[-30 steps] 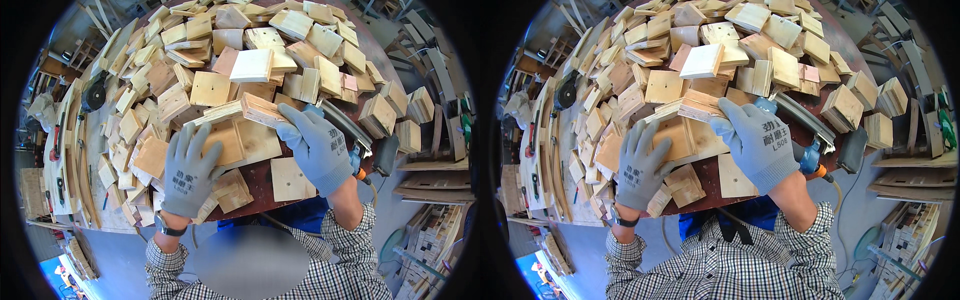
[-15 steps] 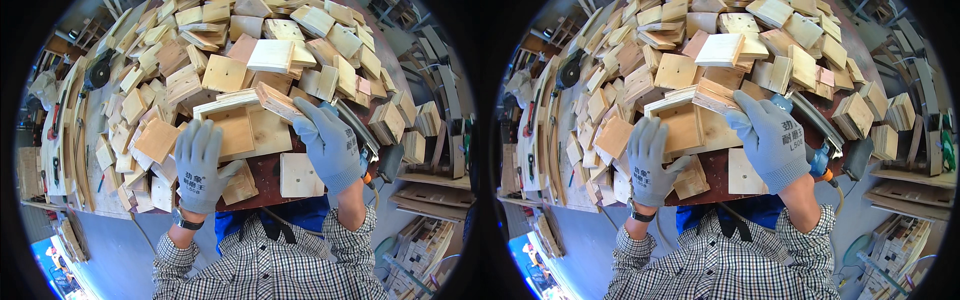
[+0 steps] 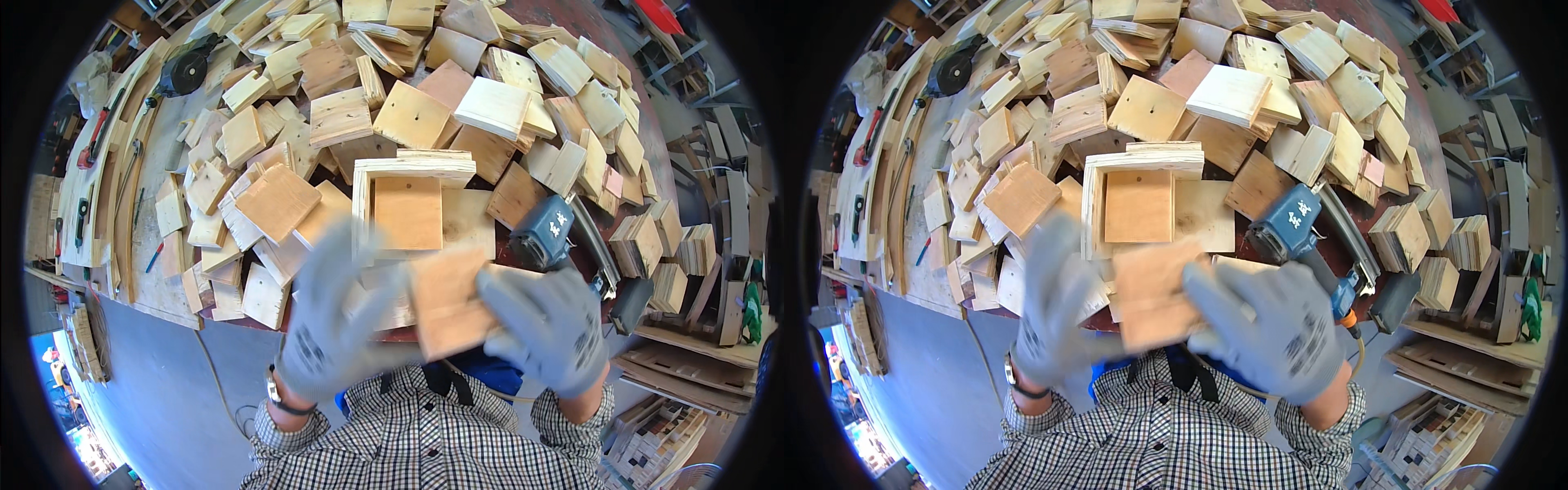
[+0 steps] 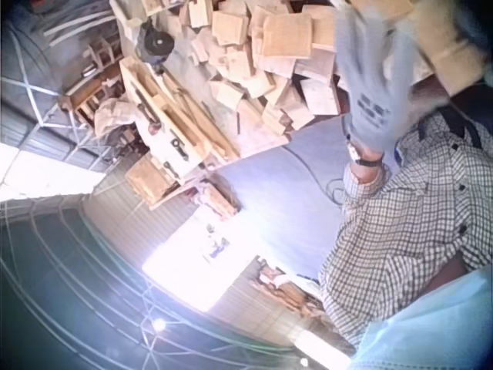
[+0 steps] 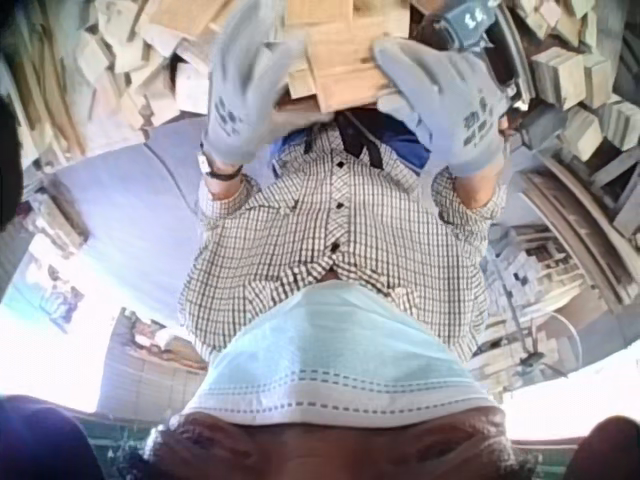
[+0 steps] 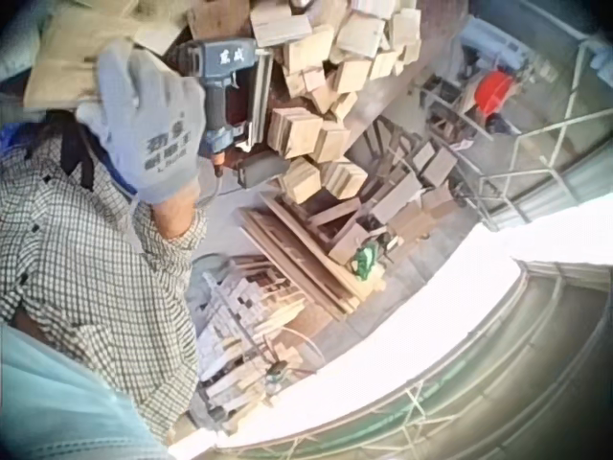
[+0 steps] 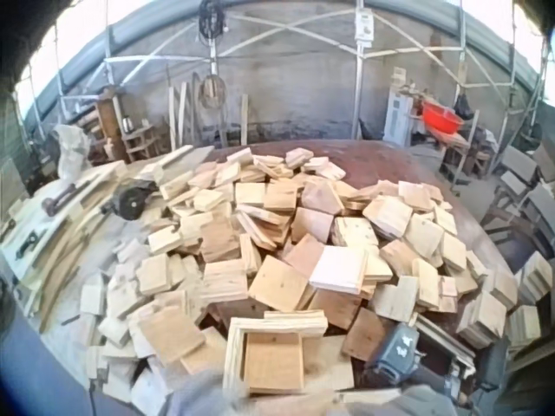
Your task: The person assembles small wooden boxes by hand, picking up pre-cut wooden pieces and joining them into box shapes. They repeatedly pick pieces from a large pile, align them, and use a handheld power tool to fasten the joints. The assembled boxes are placed on the work surface as they are completed.
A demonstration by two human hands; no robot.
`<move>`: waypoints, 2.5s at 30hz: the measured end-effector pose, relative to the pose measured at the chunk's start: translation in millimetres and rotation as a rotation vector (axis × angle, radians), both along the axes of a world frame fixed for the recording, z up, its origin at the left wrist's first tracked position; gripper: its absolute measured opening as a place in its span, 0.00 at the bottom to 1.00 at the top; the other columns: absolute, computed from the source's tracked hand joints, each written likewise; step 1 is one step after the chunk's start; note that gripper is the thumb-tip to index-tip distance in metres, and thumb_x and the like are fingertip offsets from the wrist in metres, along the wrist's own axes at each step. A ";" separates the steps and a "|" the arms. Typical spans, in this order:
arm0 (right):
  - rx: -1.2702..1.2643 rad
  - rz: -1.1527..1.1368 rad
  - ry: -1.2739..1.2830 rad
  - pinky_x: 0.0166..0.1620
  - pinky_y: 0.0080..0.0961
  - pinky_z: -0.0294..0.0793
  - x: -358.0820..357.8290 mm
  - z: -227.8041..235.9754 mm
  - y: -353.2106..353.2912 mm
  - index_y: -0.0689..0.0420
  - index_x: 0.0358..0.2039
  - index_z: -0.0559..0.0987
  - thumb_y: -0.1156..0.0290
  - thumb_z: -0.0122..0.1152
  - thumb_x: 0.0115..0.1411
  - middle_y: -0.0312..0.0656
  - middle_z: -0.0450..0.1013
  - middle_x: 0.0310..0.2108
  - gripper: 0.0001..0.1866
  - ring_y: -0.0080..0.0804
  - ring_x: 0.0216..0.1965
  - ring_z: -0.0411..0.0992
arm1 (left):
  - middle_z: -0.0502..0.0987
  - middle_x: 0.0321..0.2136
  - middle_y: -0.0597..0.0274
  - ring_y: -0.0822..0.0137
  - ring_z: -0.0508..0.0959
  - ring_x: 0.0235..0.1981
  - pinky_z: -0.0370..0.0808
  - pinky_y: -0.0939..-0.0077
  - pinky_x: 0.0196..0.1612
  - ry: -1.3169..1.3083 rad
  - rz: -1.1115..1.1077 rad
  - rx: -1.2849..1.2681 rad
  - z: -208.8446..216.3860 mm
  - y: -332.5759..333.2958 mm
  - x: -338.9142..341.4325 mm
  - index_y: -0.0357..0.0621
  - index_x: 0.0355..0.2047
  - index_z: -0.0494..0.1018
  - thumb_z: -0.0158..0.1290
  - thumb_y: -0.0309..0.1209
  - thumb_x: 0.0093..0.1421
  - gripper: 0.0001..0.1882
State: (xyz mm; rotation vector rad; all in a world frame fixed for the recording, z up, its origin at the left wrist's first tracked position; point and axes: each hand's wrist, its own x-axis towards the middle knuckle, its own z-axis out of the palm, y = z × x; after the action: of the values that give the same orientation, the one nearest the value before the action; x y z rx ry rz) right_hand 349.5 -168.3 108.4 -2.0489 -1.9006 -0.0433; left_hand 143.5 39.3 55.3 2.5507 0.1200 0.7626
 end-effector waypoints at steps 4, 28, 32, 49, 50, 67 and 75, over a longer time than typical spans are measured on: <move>0.025 0.217 0.171 0.36 0.30 0.71 -29.9 -13.9 6.5 0.49 0.60 0.81 0.43 0.62 0.67 0.35 0.78 0.44 0.30 0.27 0.33 0.74 | 0.83 0.50 0.55 0.48 0.85 0.49 0.85 0.52 0.52 -0.064 -0.355 0.004 8.1 3.3 -26.4 0.50 0.55 0.79 0.62 0.41 0.58 0.24; -0.070 0.068 0.524 0.39 0.29 0.79 12.1 -3.4 23.0 0.56 0.54 0.85 0.65 0.69 0.66 0.42 0.82 0.40 0.18 0.31 0.35 0.79 | 0.83 0.40 0.54 0.66 0.82 0.39 0.79 0.69 0.48 0.323 0.066 -1.177 -3.8 -58.4 -2.6 0.37 0.55 0.77 0.66 0.40 0.64 0.25; -0.065 -0.229 -0.002 0.42 0.31 0.78 22.1 -11.6 54.0 0.53 0.58 0.82 0.55 0.71 0.63 0.41 0.79 0.42 0.26 0.34 0.38 0.78 | 0.83 0.43 0.53 0.63 0.83 0.41 0.79 0.68 0.49 0.312 0.066 -1.240 -36.2 -73.0 4.5 0.37 0.58 0.75 0.65 0.40 0.65 0.27; -0.103 0.048 -0.527 0.37 0.35 0.72 1.3 -44.1 111.9 0.53 0.48 0.79 0.52 0.66 0.65 0.35 0.71 0.33 0.20 0.32 0.33 0.74 | 0.85 0.42 0.52 0.70 0.84 0.42 0.80 0.72 0.48 0.243 0.363 -1.212 -18.3 -32.8 -47.6 0.31 0.59 0.74 0.65 0.29 0.59 0.28; -0.036 0.025 -0.498 0.36 0.35 0.72 4.3 -36.0 108.7 0.54 0.47 0.80 0.52 0.66 0.66 0.35 0.71 0.33 0.19 0.33 0.32 0.74 | 0.85 0.42 0.52 0.70 0.84 0.42 0.80 0.72 0.49 0.238 0.378 -1.224 -19.0 -31.6 -49.2 0.31 0.59 0.74 0.65 0.30 0.59 0.29; -0.315 -0.563 0.760 0.39 0.33 0.80 5.2 -57.4 87.3 0.63 0.48 0.81 0.54 0.59 0.74 0.46 0.81 0.34 0.21 0.36 0.35 0.80 | 0.83 0.39 0.58 0.75 0.78 0.36 0.78 0.76 0.43 0.243 0.379 -1.325 -29.2 -19.0 -47.9 0.30 0.58 0.75 0.64 0.32 0.58 0.28; -0.449 -0.440 0.353 0.57 0.47 0.78 21.9 -51.2 86.7 0.61 0.63 0.71 0.50 0.56 0.73 0.59 0.78 0.51 0.30 0.55 0.51 0.79 | 0.83 0.40 0.58 0.74 0.79 0.39 0.79 0.75 0.45 0.156 0.369 -1.279 -40.3 -23.7 -46.8 0.30 0.57 0.75 0.64 0.32 0.58 0.28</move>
State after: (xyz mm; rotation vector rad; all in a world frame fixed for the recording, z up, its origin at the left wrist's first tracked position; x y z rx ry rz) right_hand 371.4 -81.6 57.3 -2.5206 -1.3043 0.6455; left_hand 96.7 15.6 15.0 1.3479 0.8407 0.3697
